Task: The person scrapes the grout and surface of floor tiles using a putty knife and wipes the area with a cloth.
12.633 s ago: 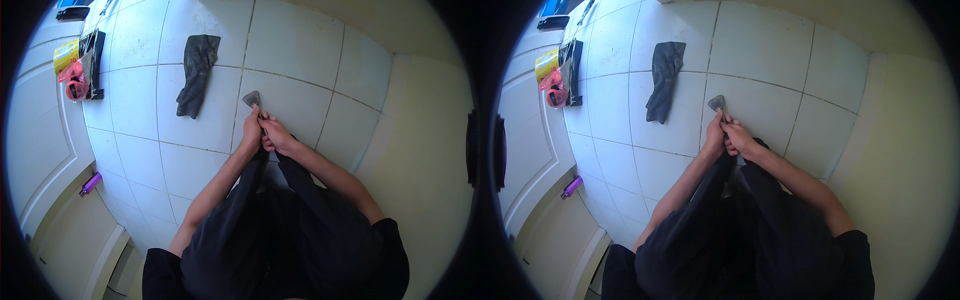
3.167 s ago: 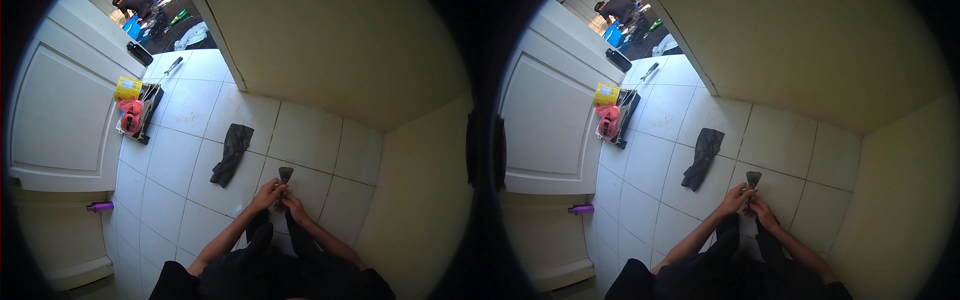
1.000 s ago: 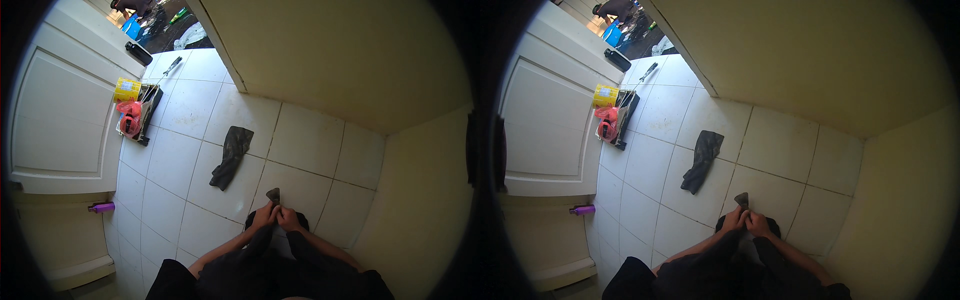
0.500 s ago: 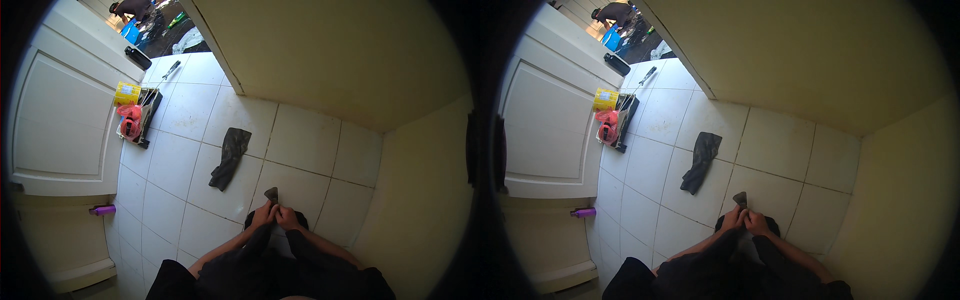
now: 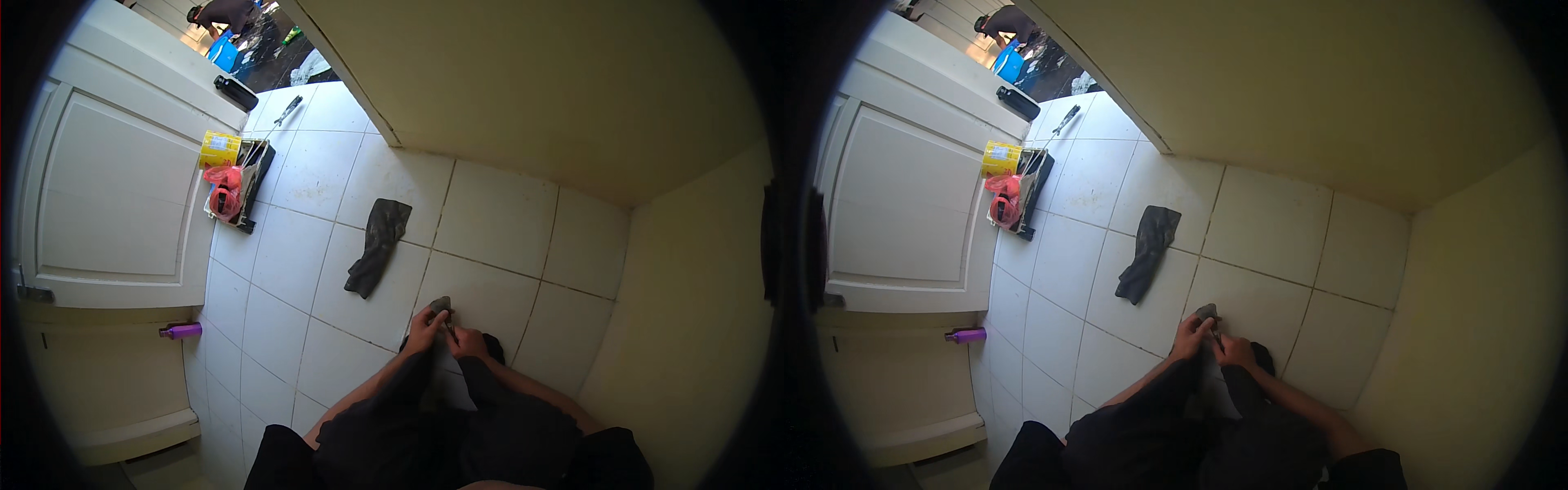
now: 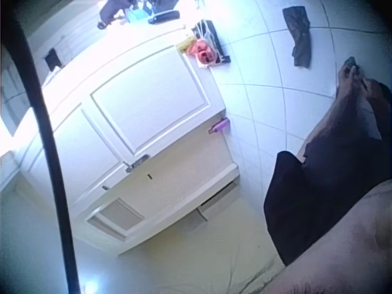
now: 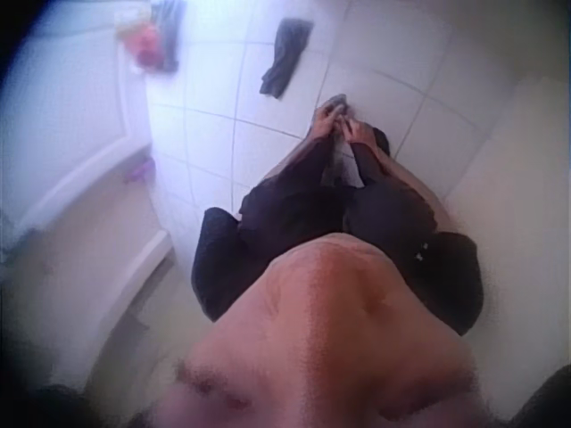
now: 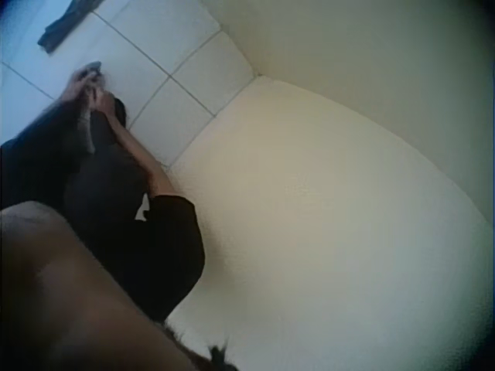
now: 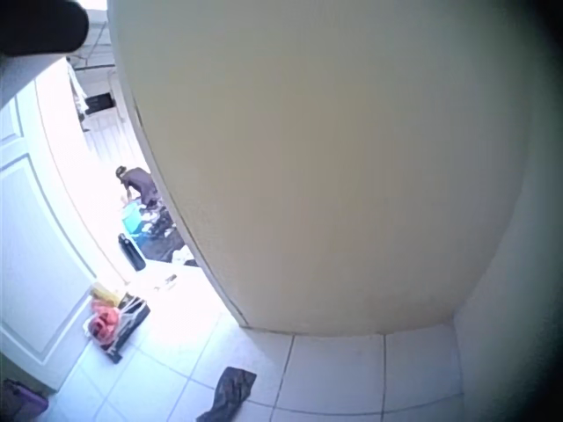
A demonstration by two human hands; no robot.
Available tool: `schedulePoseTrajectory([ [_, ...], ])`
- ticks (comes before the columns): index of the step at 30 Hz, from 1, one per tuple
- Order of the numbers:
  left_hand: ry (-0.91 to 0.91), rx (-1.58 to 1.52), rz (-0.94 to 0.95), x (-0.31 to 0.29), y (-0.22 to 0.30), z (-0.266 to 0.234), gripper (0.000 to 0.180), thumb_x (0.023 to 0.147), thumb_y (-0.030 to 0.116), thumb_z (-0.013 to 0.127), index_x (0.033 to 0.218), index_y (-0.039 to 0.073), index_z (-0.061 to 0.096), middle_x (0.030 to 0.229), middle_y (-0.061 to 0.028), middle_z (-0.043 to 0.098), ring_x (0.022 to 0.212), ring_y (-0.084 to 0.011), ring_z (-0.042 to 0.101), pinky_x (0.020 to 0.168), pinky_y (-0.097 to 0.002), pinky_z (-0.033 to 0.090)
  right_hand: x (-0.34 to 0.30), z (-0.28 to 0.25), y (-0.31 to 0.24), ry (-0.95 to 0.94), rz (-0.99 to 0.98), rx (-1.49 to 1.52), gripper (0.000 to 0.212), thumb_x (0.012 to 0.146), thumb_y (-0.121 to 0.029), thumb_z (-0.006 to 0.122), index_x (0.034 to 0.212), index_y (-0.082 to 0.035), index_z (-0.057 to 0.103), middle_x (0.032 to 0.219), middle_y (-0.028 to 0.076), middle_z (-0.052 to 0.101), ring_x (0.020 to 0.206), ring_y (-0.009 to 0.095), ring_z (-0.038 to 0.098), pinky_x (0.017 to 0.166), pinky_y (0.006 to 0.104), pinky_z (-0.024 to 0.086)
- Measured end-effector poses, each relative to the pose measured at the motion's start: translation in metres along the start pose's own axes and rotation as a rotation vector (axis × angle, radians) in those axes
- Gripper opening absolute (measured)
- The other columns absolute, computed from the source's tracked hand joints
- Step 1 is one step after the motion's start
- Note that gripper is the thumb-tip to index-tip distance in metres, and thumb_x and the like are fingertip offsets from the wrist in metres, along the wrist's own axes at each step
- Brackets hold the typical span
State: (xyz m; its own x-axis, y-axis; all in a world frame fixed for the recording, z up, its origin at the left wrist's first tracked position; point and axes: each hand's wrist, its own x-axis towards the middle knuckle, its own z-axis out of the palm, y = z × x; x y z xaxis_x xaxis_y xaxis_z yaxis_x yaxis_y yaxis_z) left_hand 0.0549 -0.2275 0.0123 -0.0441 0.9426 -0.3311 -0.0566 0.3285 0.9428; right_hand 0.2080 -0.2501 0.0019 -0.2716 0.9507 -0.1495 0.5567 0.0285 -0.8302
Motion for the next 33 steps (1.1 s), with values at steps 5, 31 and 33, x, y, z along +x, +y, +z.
schedulePoseTrajectory([
  [5,-0.108,0.014,-0.234,0.016,0.031,-0.041,0.025,0.098,0.016,0.066,0.11,-0.005,0.071,0.096,-0.0064,0.074,0.087,-0.0128,0.068,0.082,-0.0286,0.055,-0.004,0.0,-0.007,-0.072,-0.021,-0.014,0.021,0.082,-0.023,0.067,0.073,-0.005,0.06,0.062,0.019,0.06,0.061,0.04,0.063,0.057,0.0491,0.049],
  [31,-0.162,0.599,-0.046,0.045,0.079,-0.096,0.02,0.089,0.01,0.072,0.106,-0.001,0.071,0.091,-0.0132,0.071,0.082,-0.0196,0.068,0.076,-0.0314,0.053,0.005,-0.024,-0.015,-0.291,-0.112,0.135,0.029,0.084,-0.03,0.068,0.072,-0.006,0.056,0.062,0.017,0.058,0.06,0.038,0.063,0.054,0.0474,0.046],
  [33,-0.044,0.652,0.16,0.063,0.092,-0.099,0.026,0.09,0.007,0.069,0.114,0.0,0.068,0.106,-0.0171,0.069,0.097,-0.0241,0.068,0.086,-0.0342,0.053,0.001,-0.02,-0.009,-0.16,-0.117,0.07,0.025,0.082,-0.024,0.07,0.072,-0.006,0.056,0.062,0.017,0.058,0.06,0.038,0.063,0.055,0.0478,0.046],
])
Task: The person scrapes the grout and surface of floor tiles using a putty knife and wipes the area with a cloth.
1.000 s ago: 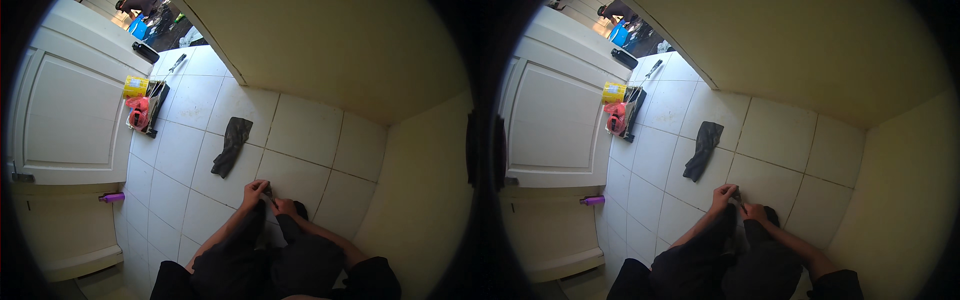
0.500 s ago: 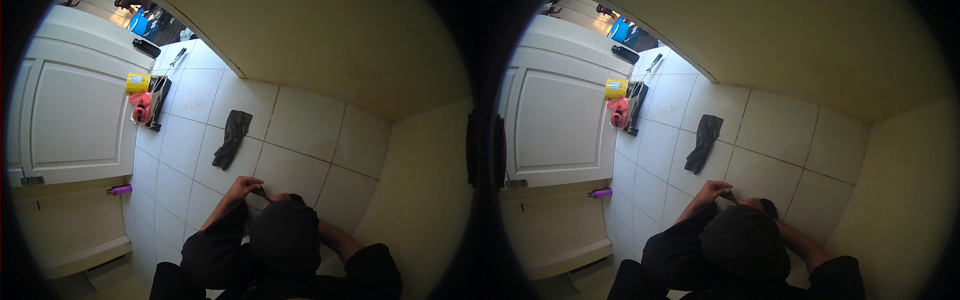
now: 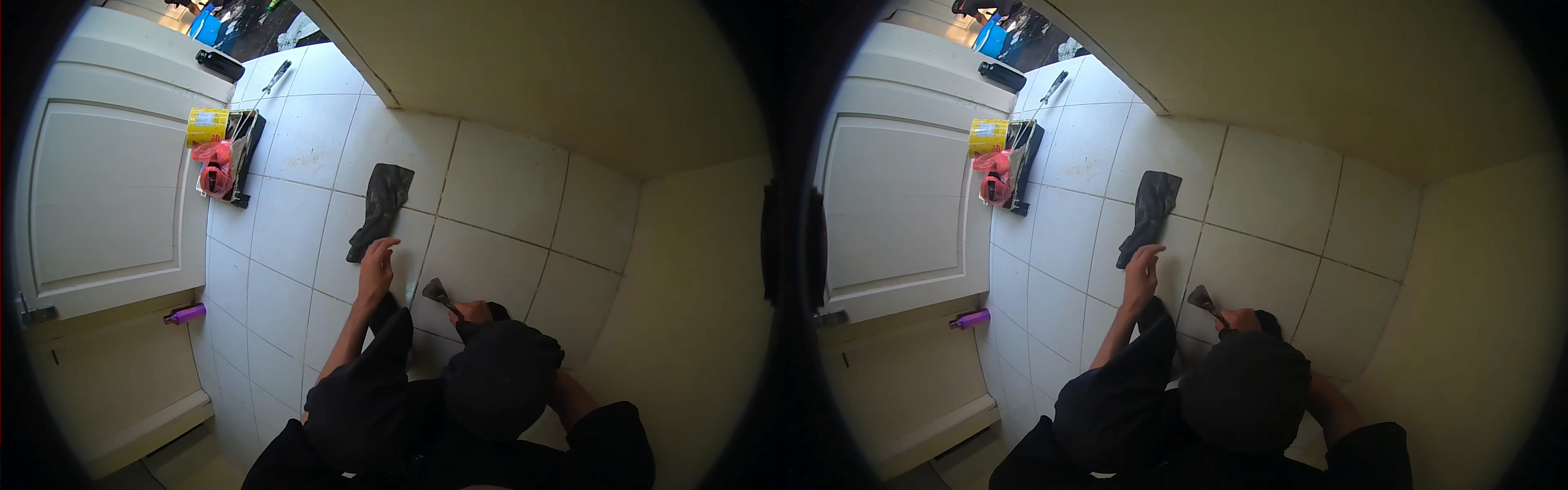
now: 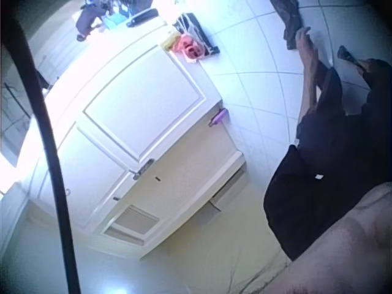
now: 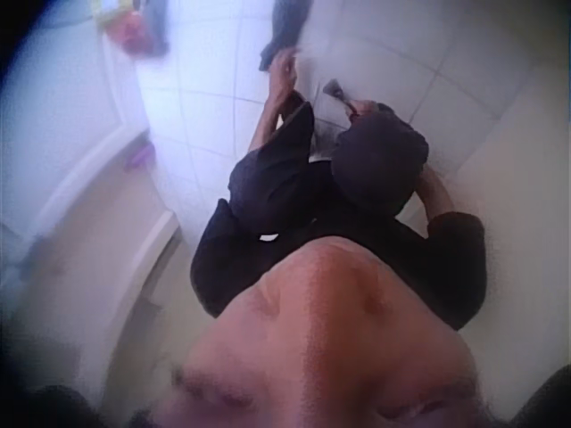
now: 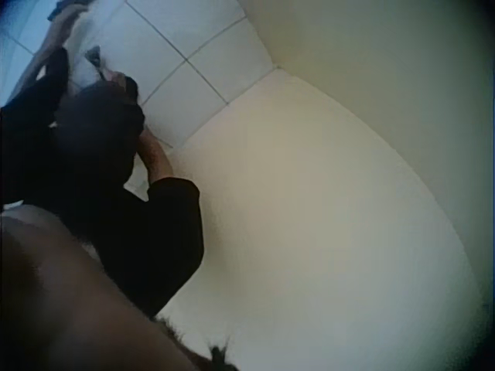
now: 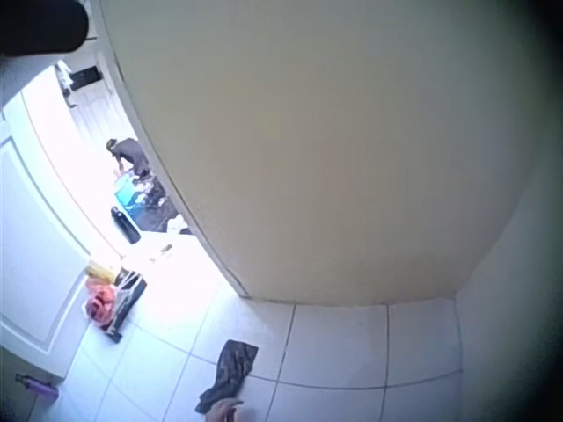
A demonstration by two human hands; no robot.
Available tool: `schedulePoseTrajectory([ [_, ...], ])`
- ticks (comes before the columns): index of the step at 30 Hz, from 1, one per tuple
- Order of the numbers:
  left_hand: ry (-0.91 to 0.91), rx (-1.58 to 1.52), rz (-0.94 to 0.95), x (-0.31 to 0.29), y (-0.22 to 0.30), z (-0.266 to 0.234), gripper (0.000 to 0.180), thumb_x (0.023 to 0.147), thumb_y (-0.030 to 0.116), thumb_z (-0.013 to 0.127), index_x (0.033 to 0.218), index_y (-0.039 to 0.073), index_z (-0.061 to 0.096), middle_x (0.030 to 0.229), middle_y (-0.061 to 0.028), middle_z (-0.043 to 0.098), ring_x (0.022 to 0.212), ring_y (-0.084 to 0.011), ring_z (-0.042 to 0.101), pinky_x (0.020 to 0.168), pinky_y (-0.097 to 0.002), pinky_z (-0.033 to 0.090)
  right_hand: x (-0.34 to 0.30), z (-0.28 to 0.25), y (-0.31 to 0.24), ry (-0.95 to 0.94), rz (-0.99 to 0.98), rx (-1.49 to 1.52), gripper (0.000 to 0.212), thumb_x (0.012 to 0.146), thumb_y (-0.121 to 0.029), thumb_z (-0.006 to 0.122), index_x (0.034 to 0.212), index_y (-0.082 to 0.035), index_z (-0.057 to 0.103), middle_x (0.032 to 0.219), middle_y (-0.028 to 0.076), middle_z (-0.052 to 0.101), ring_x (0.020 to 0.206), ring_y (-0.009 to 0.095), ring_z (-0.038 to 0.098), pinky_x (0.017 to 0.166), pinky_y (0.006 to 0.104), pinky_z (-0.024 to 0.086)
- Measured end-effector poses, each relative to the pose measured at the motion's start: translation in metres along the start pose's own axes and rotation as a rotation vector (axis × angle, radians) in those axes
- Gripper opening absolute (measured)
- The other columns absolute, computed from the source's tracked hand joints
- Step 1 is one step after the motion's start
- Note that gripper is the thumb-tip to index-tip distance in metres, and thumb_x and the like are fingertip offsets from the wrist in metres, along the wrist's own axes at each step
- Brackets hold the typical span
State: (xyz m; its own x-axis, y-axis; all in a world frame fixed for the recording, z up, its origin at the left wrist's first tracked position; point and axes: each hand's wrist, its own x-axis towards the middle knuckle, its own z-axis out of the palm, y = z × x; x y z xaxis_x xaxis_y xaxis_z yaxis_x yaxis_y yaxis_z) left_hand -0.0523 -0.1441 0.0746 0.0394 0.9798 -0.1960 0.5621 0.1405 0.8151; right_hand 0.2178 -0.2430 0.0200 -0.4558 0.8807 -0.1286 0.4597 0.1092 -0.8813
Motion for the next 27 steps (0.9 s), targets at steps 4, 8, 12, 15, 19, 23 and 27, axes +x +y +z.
schedulePoseTrajectory([
  [4,0.315,0.544,0.129,0.025,-0.001,-0.028,0.059,0.085,0.012,0.073,0.138,0.001,0.048,0.135,-0.0211,0.052,0.126,-0.0347,0.05,0.105,-0.0433,0.042,0.002,0.003,-0.009,0.072,-0.027,-0.034,0.02,0.079,-0.015,0.071,0.07,-0.006,0.055,0.058,0.017,0.053,0.054,0.038,0.059,0.052,0.0451,0.046],
  [8,0.126,0.52,-0.022,0.057,-0.026,-0.035,0.074,0.078,0.017,0.077,0.141,0.001,0.043,0.132,-0.0211,0.054,0.122,-0.0373,0.053,0.103,-0.0454,0.043,0.002,-0.001,-0.008,0.065,-0.038,-0.151,0.02,0.078,-0.016,0.073,0.072,-0.007,0.056,0.06,0.016,0.056,0.056,0.038,0.06,0.052,0.0459,0.047],
  [12,-0.043,0.302,-0.01,0.058,-0.063,-0.038,0.063,0.078,0.014,0.072,0.134,0.0,0.047,0.118,-0.0208,0.059,0.104,-0.0346,0.062,0.091,-0.0432,0.05,0.011,0.002,-0.02,0.032,0.031,-0.317,0.021,0.079,-0.02,0.074,0.077,-0.007,0.058,0.062,0.016,0.058,0.059,0.039,0.062,0.054,0.0483,0.048],
  [15,-0.158,-0.022,-0.169,0.047,-0.051,-0.046,0.056,0.082,0.013,0.069,0.132,0.001,0.047,0.113,-0.0182,0.06,0.099,-0.0291,0.063,0.087,-0.0386,0.051,0.007,0.009,-0.01,0.165,0.198,-0.375,0.022,0.081,-0.022,0.073,0.08,-0.006,0.058,0.062,0.017,0.058,0.059,0.038,0.062,0.055,0.0473,0.047],
  [19,-0.212,-0.881,-0.462,0.012,-0.056,-0.062,0.046,0.089,0.014,0.065,0.13,0.006,0.049,0.113,-0.0119,0.062,0.101,-0.0222,0.062,0.087,-0.0331,0.05,0.022,0.02,-0.009,0.336,0.431,-0.237,0.019,0.087,-0.016,0.069,0.08,-0.002,0.06,0.056,0.013,0.051,0.048,0.024,0.052,0.051,0.0378,0.042],
  [23,-0.219,-1.44,-0.724,-0.031,-0.09,-0.099,0.047,0.102,0.041,0.055,0.134,0.006,0.049,0.112,-0.0111,0.062,0.102,-0.0227,0.063,0.089,-0.0374,0.052,0.072,0.043,-0.022,0.486,0.351,0.088,0.023,0.092,-0.018,0.066,0.079,0.0,0.059,0.058,0.002,0.05,0.054,0.01,0.044,0.051,0.032,0.036],
  [27,-0.155,-1.591,-0.59,-0.052,-0.096,-0.099,0.064,0.105,0.059,0.031,0.134,0.005,0.052,0.119,-0.0134,0.064,0.103,-0.0229,0.064,0.091,-0.04,0.053,0.122,0.029,-0.05,0.382,0.385,0.35,0.028,0.096,-0.021,0.063,0.082,0.003,0.06,0.061,0.004,0.056,0.06,0.006,0.047,0.054,0.0309,0.039],
])
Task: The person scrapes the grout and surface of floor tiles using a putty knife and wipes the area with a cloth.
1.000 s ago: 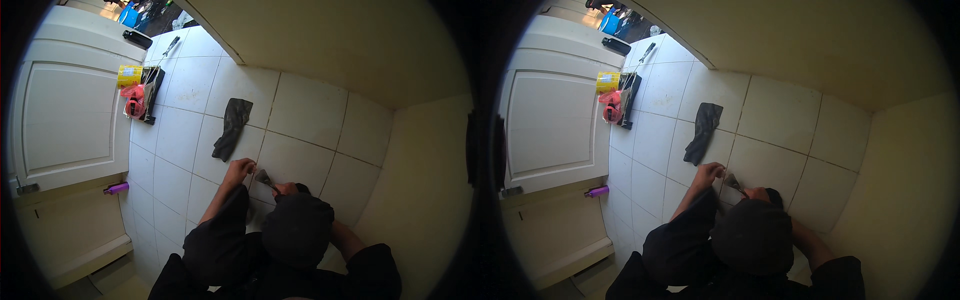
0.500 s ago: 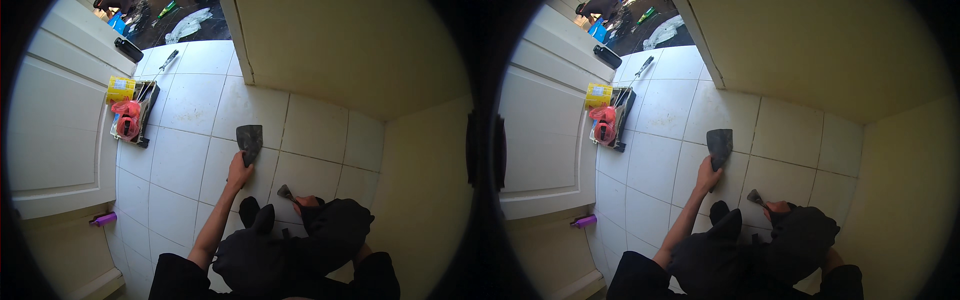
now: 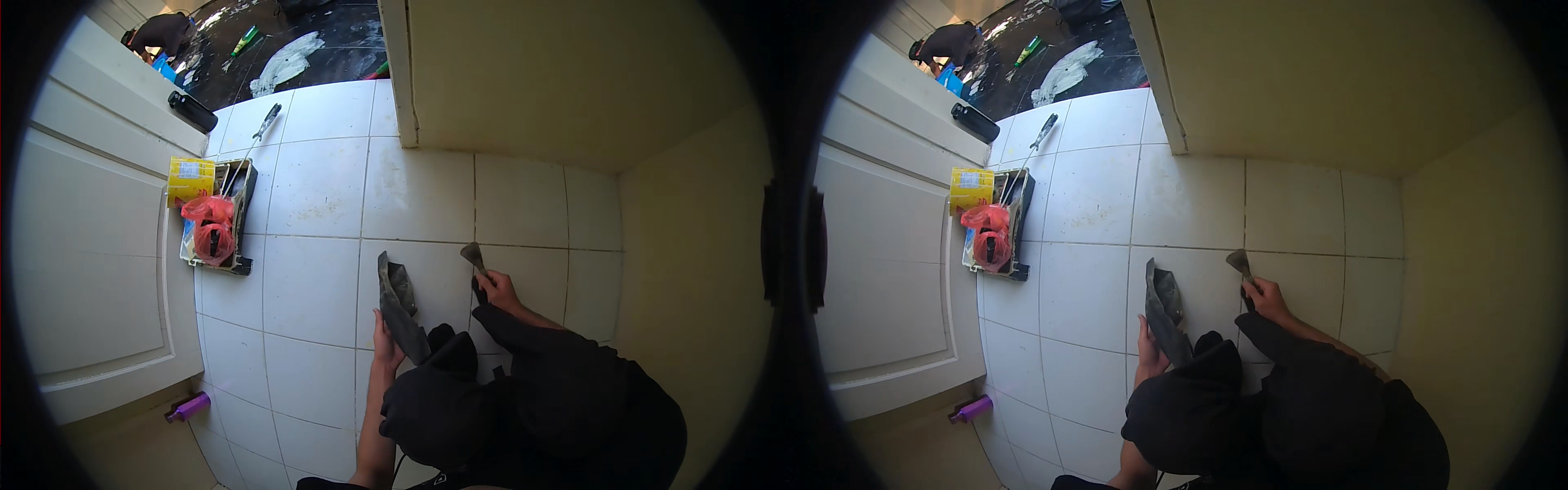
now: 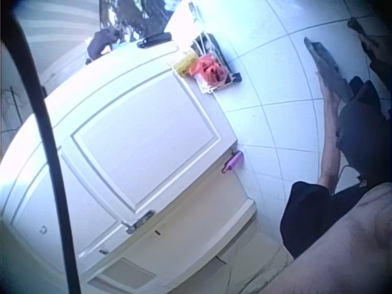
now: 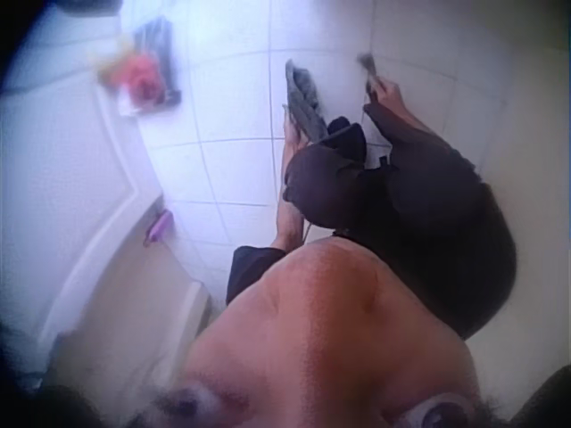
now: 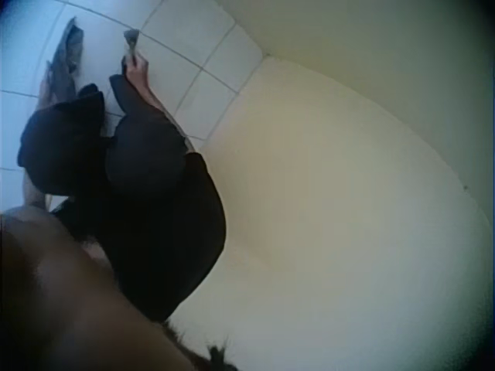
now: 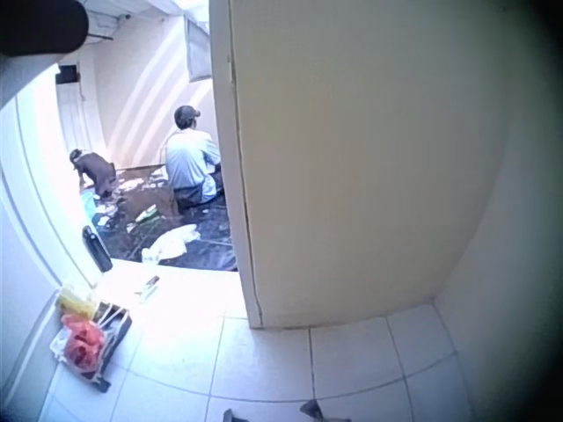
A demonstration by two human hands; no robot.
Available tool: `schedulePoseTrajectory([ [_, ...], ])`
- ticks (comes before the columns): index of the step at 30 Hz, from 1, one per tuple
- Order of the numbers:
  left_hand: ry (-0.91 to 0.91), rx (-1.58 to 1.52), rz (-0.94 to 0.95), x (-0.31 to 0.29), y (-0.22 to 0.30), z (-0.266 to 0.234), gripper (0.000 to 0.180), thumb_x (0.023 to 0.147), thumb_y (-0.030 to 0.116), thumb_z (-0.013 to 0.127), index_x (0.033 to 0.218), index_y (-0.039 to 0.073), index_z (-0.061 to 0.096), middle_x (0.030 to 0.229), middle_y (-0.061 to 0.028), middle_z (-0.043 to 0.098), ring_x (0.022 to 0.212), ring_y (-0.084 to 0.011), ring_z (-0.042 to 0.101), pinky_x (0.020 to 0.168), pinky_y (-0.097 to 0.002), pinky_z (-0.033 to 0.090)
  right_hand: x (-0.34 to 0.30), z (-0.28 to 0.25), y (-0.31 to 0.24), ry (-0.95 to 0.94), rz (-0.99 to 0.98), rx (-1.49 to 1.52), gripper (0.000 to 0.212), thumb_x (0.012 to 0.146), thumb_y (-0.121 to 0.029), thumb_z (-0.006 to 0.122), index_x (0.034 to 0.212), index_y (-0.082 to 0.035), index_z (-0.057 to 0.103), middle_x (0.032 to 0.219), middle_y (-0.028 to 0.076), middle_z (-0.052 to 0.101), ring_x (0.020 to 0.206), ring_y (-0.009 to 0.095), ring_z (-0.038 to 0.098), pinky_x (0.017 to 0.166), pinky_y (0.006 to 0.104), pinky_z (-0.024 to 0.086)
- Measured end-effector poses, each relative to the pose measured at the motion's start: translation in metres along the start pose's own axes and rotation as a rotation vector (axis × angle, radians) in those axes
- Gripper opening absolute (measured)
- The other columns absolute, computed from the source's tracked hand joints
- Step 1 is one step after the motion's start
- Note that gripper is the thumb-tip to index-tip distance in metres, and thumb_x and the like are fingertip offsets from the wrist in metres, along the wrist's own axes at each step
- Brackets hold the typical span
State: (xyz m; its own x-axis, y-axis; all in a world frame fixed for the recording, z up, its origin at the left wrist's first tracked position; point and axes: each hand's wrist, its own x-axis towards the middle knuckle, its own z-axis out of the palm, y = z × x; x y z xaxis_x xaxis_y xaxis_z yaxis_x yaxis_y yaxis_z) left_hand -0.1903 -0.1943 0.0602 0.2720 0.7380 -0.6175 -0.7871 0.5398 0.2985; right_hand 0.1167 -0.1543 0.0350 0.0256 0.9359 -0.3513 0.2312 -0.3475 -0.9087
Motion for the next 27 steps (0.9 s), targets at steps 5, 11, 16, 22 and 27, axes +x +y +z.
schedulePoseTrajectory([
  [5,-0.042,-0.131,0.145,-0.009,0.008,-0.029,0.062,0.107,0.053,0.024,0.141,0.007,0.05,0.135,-0.017,0.059,0.106,-0.0289,0.064,0.094,-0.0461,0.052,0.033,0.051,-0.02,-0.313,-0.241,-0.262,0.031,0.096,-0.033,0.063,0.085,-0.004,0.065,0.061,0.012,0.059,0.052,0.019,0.055,0.054,0.0354,0.044],
  [11,-0.126,-0.172,0.333,-0.03,0.013,-0.028,0.051,0.107,0.038,0.035,0.148,0.01,0.044,0.144,-0.0141,0.053,0.129,-0.0295,0.054,0.111,-0.0494,0.042,0.033,0.063,0.006,-0.382,-0.614,-0.658,0.03,0.089,-0.041,0.067,0.083,-0.011,0.066,0.055,0.013,0.057,0.051,0.034,0.061,0.051,0.0438,0.049],
  [16,0.018,-0.276,0.484,-0.047,-0.014,-0.042,0.048,0.104,0.034,0.047,0.144,0.008,0.048,0.138,-0.0135,0.057,0.126,-0.029,0.056,0.109,-0.0489,0.044,0.035,0.069,-0.008,-0.393,-0.561,-0.605,0.028,0.089,-0.039,0.067,0.083,-0.011,0.066,0.057,0.014,0.059,0.053,0.033,0.063,0.054,0.0435,0.051],
  [22,0.28,-0.124,0.237,-0.048,-0.018,-0.033,0.046,0.098,0.03,0.063,0.135,0.004,0.053,0.116,-0.0126,0.066,0.104,-0.0271,0.065,0.094,-0.0457,0.053,0.041,0.058,-0.001,-0.533,-0.555,-0.591,0.033,0.091,-0.042,0.066,0.083,-0.01,0.064,0.058,0.014,0.06,0.055,0.034,0.064,0.053,0.0447,0.051],
  [27,0.427,0.307,0.305,-0.02,0.031,0.034,0.066,0.087,0.013,0.075,0.142,0.006,0.039,0.106,-0.013,0.066,0.1,-0.0234,0.067,0.084,-0.0403,0.056,0.039,0.055,-0.013,-0.565,-0.519,-0.55,0.032,0.092,-0.039,0.065,0.084,-0.009,0.06,0.06,0.014,0.06,0.057,0.036,0.064,0.054,0.0455,0.051],
])
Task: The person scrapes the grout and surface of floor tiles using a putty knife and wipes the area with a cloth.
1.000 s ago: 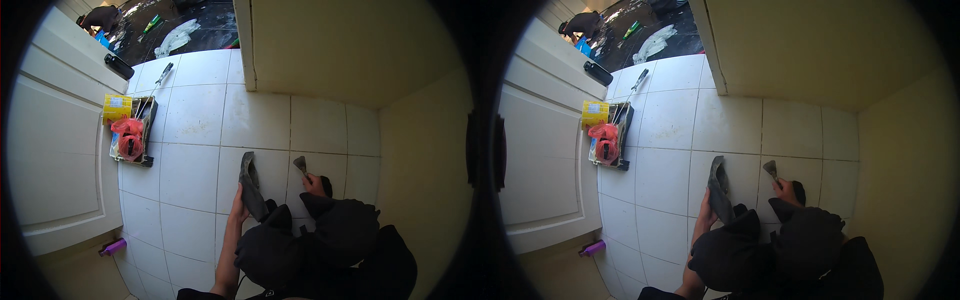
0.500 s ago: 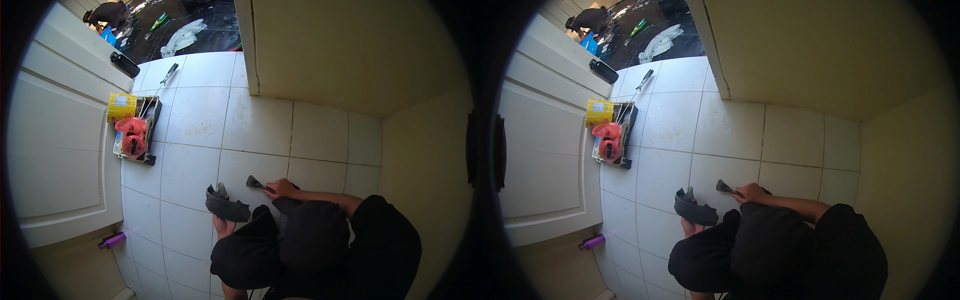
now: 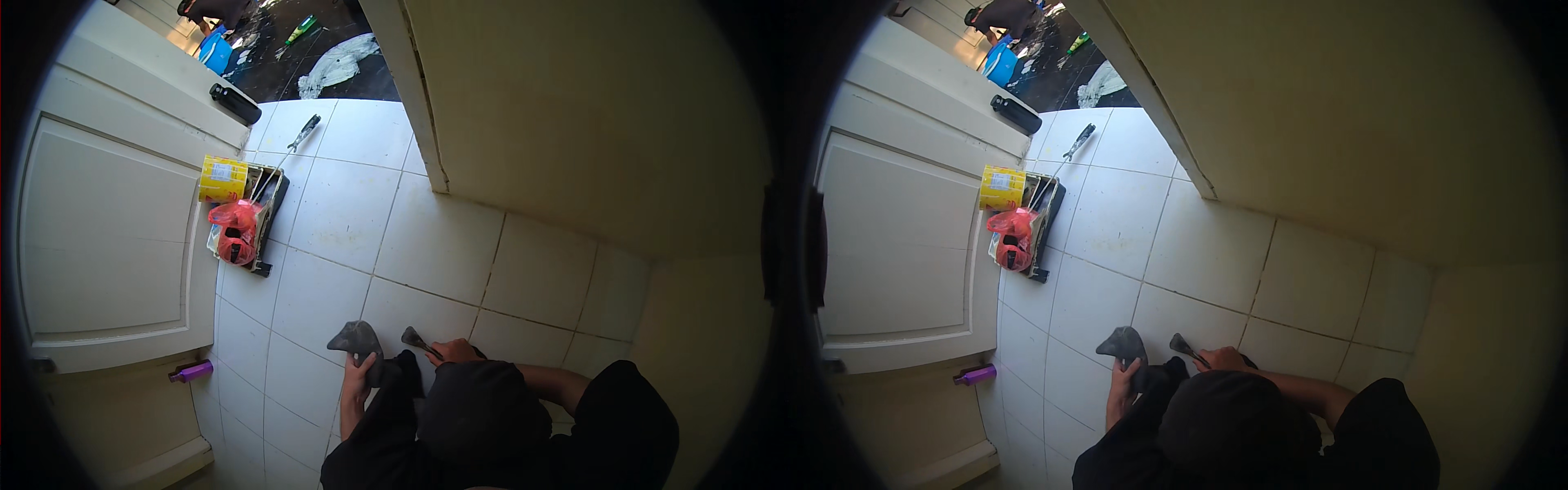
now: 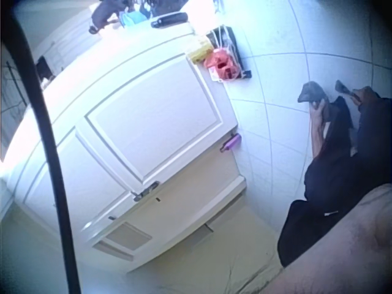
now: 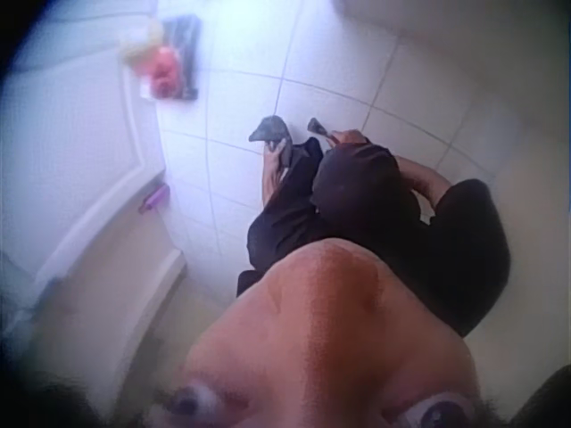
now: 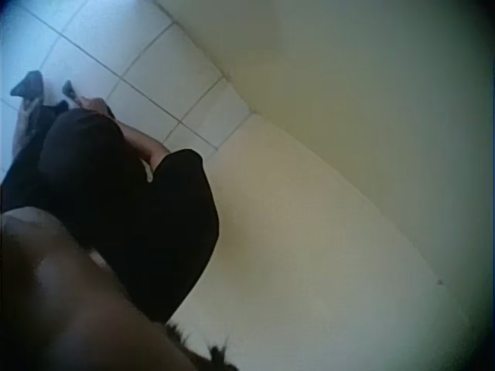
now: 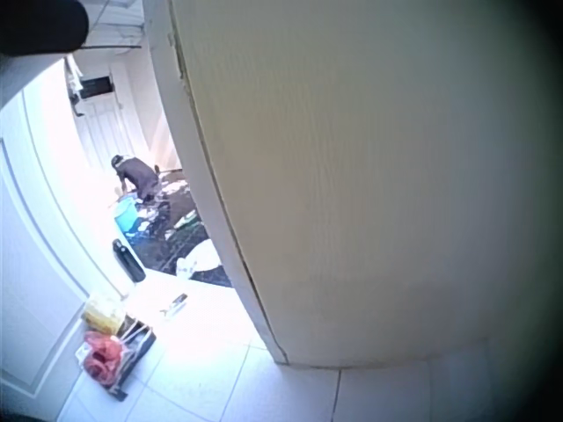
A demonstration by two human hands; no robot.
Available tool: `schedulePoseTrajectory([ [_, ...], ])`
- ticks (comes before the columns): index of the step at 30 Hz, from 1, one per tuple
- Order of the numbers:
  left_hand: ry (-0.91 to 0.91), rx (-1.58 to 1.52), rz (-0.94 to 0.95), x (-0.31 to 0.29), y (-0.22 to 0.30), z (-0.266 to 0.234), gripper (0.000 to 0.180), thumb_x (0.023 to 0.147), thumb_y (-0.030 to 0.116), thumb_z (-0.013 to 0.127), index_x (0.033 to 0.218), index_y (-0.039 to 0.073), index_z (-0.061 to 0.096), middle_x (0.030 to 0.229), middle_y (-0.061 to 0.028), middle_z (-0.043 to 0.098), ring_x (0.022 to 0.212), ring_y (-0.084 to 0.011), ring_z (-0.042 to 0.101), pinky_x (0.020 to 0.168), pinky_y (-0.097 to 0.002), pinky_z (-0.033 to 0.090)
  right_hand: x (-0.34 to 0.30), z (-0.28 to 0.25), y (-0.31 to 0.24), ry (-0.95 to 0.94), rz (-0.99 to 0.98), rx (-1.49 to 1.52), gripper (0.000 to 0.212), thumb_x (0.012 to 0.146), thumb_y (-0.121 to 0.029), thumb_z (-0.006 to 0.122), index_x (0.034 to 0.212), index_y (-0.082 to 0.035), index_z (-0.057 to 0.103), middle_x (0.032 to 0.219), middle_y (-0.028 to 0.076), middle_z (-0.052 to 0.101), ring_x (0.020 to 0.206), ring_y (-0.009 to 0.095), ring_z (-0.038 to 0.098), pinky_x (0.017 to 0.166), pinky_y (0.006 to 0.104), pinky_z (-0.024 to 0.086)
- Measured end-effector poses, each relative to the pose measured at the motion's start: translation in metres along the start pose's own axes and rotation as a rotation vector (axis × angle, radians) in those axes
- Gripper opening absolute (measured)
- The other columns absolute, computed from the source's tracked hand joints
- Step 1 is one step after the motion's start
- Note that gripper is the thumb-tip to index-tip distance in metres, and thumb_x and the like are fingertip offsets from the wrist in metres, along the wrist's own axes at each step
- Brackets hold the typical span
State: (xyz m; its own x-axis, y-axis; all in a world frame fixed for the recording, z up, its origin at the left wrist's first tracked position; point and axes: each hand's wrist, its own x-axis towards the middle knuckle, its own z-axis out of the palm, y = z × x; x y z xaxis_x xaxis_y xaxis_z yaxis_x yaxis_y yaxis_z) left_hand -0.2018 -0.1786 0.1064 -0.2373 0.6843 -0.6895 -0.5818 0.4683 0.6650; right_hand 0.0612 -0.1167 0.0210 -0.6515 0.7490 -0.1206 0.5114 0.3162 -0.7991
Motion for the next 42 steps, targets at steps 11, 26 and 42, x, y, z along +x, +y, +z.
schedulePoseTrajectory([
  [11,-0.132,0.779,0.299,0.055,0.071,0.062,0.089,0.079,0.009,0.083,0.151,0.007,0.031,0.104,-0.0154,0.071,0.095,-0.0226,0.07,0.084,-0.0343,0.057,0.003,0.003,0.002,0.057,0.066,-0.051,0.029,0.089,-0.04,0.068,0.083,-0.012,0.063,0.06,0.013,0.061,0.057,0.035,0.064,0.055,0.0455,0.052],
  [26,-0.084,1.621,0.252,0.074,0.104,0.069,0.062,0.076,0.007,0.079,0.132,-0.002,0.052,0.103,-0.0275,0.067,0.1,-0.0432,0.065,0.085,-0.0458,0.053,0.003,0.011,0.004,0.14,0.032,-0.131,0.029,0.088,-0.04,0.068,0.081,-0.013,0.062,0.053,0.011,0.058,0.05,0.032,0.062,0.049,0.0427,0.05],
  [42,-0.307,1.114,0.354,0.077,0.098,0.044,0.066,0.083,0.002,0.074,0.14,0.013,0.043,0.09,-0.011,0.062,0.084,-0.0214,0.064,0.075,-0.0333,0.053,0.003,-0.002,0.006,0.123,0.016,-0.065,0.025,0.087,-0.035,0.069,0.079,-0.012,0.063,0.053,0.01,0.057,0.048,0.032,0.06,0.048,0.0414,0.048],
])
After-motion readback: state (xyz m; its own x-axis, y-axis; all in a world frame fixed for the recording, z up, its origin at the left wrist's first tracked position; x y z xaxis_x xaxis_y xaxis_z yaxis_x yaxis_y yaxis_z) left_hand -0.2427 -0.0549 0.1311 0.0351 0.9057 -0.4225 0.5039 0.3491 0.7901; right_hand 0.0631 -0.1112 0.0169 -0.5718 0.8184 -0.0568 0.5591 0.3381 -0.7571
